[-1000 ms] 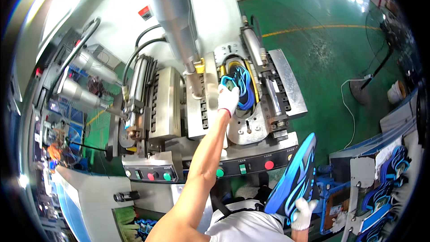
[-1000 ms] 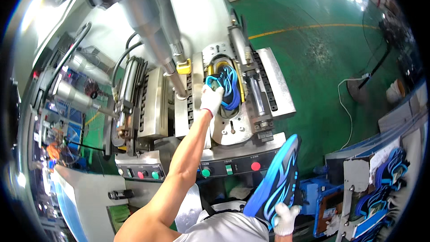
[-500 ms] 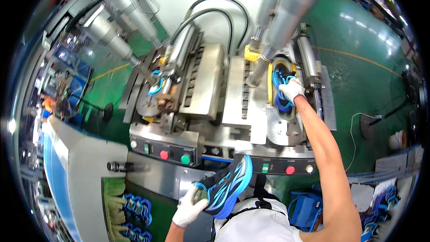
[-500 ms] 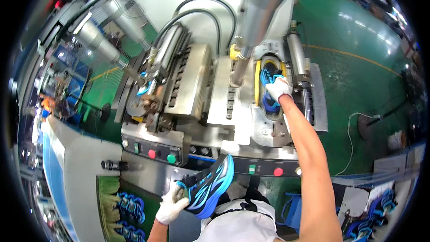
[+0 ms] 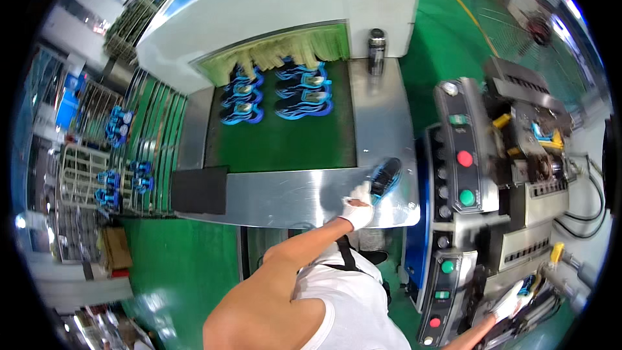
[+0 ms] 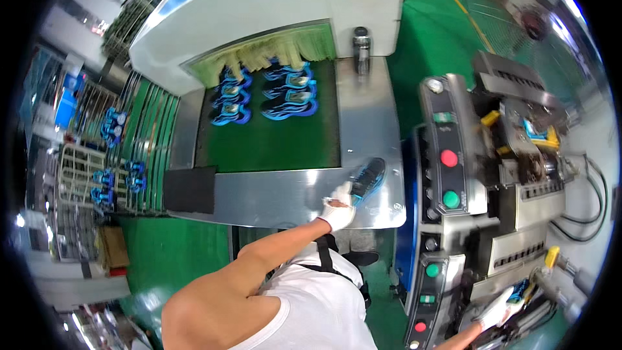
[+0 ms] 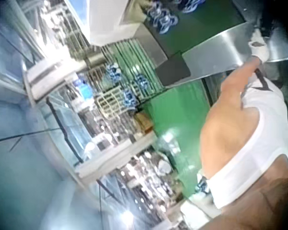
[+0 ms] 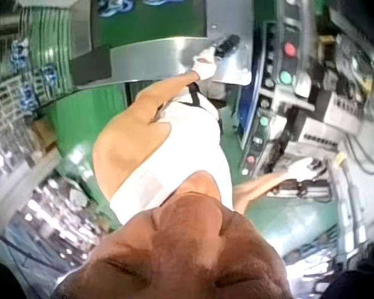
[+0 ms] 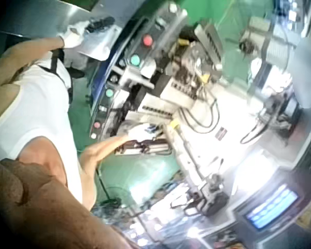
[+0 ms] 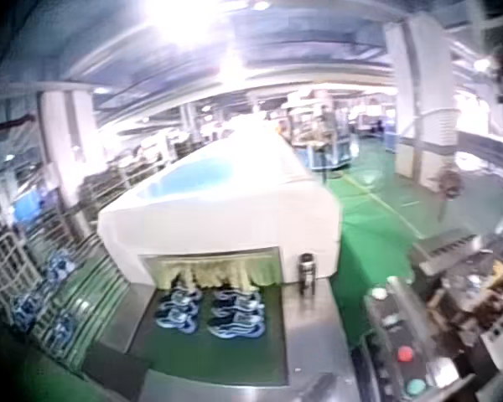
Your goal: The person uses a lasting machine to shape blue athletic shoes, placing them one by one into the machine and then moving them to a conveyor belt.
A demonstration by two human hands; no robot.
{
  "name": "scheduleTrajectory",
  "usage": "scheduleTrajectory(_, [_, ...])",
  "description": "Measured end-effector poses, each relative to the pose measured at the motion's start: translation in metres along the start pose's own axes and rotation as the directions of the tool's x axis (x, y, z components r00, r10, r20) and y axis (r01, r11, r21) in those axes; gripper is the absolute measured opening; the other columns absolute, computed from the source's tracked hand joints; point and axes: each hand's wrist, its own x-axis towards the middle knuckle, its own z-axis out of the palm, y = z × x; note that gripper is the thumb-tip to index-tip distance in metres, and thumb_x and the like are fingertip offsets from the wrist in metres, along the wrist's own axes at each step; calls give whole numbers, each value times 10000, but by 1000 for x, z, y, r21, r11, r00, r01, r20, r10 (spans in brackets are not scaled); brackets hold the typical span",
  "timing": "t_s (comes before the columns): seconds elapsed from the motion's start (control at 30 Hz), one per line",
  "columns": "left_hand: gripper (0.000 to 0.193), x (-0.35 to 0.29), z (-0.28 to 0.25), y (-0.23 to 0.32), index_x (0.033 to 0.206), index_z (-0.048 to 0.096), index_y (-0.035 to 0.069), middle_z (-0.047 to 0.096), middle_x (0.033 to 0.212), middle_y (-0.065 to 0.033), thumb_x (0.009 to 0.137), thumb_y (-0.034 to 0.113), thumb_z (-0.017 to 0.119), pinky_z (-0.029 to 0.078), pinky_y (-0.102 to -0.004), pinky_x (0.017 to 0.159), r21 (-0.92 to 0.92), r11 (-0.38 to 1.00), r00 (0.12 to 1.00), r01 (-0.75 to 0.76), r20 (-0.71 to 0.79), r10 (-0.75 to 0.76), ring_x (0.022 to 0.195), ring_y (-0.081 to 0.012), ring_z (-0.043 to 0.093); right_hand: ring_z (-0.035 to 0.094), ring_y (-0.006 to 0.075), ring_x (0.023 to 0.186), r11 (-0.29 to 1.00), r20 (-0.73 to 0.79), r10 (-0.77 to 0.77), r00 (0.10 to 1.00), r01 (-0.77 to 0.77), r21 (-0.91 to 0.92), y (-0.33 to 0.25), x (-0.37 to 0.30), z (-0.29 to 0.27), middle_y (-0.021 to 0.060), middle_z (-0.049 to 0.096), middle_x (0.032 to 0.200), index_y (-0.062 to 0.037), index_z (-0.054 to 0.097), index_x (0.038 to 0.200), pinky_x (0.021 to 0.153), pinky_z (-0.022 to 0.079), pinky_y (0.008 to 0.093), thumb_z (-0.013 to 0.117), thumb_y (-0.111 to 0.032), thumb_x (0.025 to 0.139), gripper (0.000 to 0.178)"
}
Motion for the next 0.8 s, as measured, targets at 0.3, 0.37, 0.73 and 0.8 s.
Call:
scheduleTrajectory(0.3, [699, 171, -169, -95, 1399, 526, -3, 533, 1430, -258, 881, 436, 688, 401, -457, 1136, -85, 988, 981, -125, 141, 136, 1333, -407, 507, 199, 469, 1521, 691, 569, -133, 811, 488, -534, -65, -189, 132, 318, 211, 1634, 77, 265, 1561, 1252, 198, 495, 794, -384, 750, 1073])
scheduleTrajectory(0.37, [624, 234, -214, -163, 1277, 606, -17, 609, 1288, -244, 811, 360, 779, 462, -458, 1042, -38, 996, 975, -84, -211, 75, 1227, -389, 567, 231, 431, 1523, 869, 519, -152, 841, 363, -335, -72, -186, 103, 307, 247, 1626, 75, 252, 1565, 1252, 210, 458, 803, -364, 750, 1078])
scheduleTrajectory(0.73, [842, 292, -202, -288, 1324, 565, 63, 599, 1302, -162, 603, 304, 928, 436, -489, 1059, -32, 979, 978, -199, -68, 197, 1227, -364, 558, 503, 400, 1368, 965, 792, -12, 611, 214, -151, -178, -289, 67, 288, 494, 1483, 52, 401, 1501, 1138, 401, 429, 778, -272, 800, 859])
scheduleTrajectory(0.8, [762, 299, -197, -267, 1284, 587, 73, 607, 1292, -169, 659, 376, 899, 429, -515, 1059, -60, 995, 997, -79, -17, 78, 1231, -379, 564, 583, 361, 1290, 974, 739, -215, 638, 200, 110, -181, -298, 104, 276, 582, 1387, 60, 491, 1426, 1081, 455, 397, 783, -297, 807, 772])
